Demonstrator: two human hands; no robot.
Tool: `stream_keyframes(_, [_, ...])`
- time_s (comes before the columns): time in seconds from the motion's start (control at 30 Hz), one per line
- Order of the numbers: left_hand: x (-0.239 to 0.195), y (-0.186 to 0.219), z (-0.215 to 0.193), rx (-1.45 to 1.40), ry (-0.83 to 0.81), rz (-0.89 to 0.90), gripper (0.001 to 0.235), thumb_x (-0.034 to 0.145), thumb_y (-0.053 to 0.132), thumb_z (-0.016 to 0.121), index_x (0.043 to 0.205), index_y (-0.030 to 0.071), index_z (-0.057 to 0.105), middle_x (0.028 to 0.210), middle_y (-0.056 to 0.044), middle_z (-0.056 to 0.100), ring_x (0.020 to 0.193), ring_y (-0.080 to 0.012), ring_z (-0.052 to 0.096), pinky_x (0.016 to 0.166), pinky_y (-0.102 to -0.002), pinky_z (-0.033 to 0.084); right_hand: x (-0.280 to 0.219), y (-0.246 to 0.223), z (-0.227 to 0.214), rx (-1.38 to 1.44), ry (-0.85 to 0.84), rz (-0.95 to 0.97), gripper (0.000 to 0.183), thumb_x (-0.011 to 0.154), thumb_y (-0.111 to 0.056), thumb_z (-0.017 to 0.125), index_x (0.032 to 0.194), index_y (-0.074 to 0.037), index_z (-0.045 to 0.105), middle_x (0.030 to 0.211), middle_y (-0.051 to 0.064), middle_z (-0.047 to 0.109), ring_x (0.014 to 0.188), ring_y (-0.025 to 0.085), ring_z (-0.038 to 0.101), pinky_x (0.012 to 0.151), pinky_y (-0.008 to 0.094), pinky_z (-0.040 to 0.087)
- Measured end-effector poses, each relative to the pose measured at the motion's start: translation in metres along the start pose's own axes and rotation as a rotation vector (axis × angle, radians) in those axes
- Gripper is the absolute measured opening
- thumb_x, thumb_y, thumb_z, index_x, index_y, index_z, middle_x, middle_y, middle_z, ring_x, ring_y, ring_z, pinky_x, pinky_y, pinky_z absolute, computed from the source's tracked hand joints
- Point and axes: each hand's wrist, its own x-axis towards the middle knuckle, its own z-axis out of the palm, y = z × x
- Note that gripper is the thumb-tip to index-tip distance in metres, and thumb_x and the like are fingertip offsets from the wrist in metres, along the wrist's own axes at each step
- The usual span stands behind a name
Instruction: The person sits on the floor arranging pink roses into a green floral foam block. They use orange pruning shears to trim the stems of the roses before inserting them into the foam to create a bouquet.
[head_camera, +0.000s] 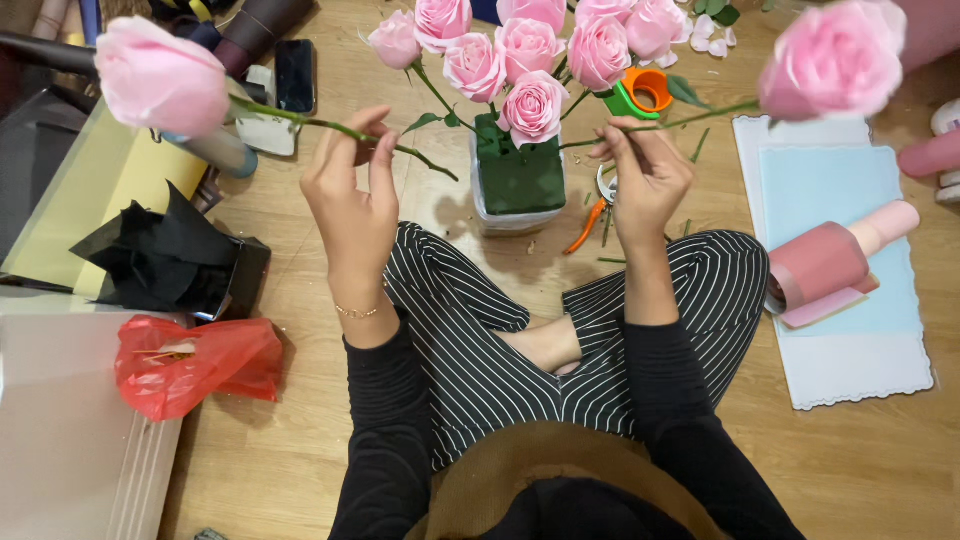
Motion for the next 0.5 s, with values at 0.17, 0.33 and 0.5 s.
stream_keyframes(0.17, [-0.019, -0.038, 0.013, -0.062, 0.048, -0.097, 0.019, 0.106, -0.002, 0.055, 0.124, 0.0, 0.063, 0.09, -0.013, 0.068, 0.081, -0.0269, 0.073, 0.073, -0.038, 0.062, 0.002, 0.025, 0.013, 0.007, -0.013, 0.002, 0.006, 0.097, 0.013, 0.067, 0.099, 0.014, 0.072, 0.081, 0.022, 0.066, 0.063, 0.028, 0.071, 0.058, 0.035, 0.058])
stream_keyframes(0.33, [-0.048, -0.099, 0.041, -0.269, 0.087, -0.394, 0.016, 0.106, 0.004, 0.057, 0.121, 0.002, 0.063, 0.086, -0.013, 0.07, 0.078, -0.0217, 0.072, 0.057, -0.027, 0.061, 0.001, 0.037, 0.017, -0.012, -0.009, 0.004, 0.006, 0.095, 0.014, 0.068, 0.099, 0.014, 0.073, 0.08, 0.022, 0.066, 0.06, 0.028, 0.07, 0.057, 0.035, 0.058])
stream_keyframes(0.5, [-0.111, -0.224, 0.093, -0.515, 0.265, -0.863, 0.02, 0.107, 0.013, 0.055, 0.123, 0.003, 0.06, 0.083, -0.01, 0.07, 0.073, -0.0172, 0.075, 0.049, -0.018, 0.061, -0.007, 0.053, 0.017, -0.034, -0.003, 0.02, 0.013, 0.094, 0.015, 0.069, 0.106, 0.014, 0.071, 0.081, 0.022, 0.067, 0.061, 0.025, 0.069, 0.059, 0.035, 0.059])
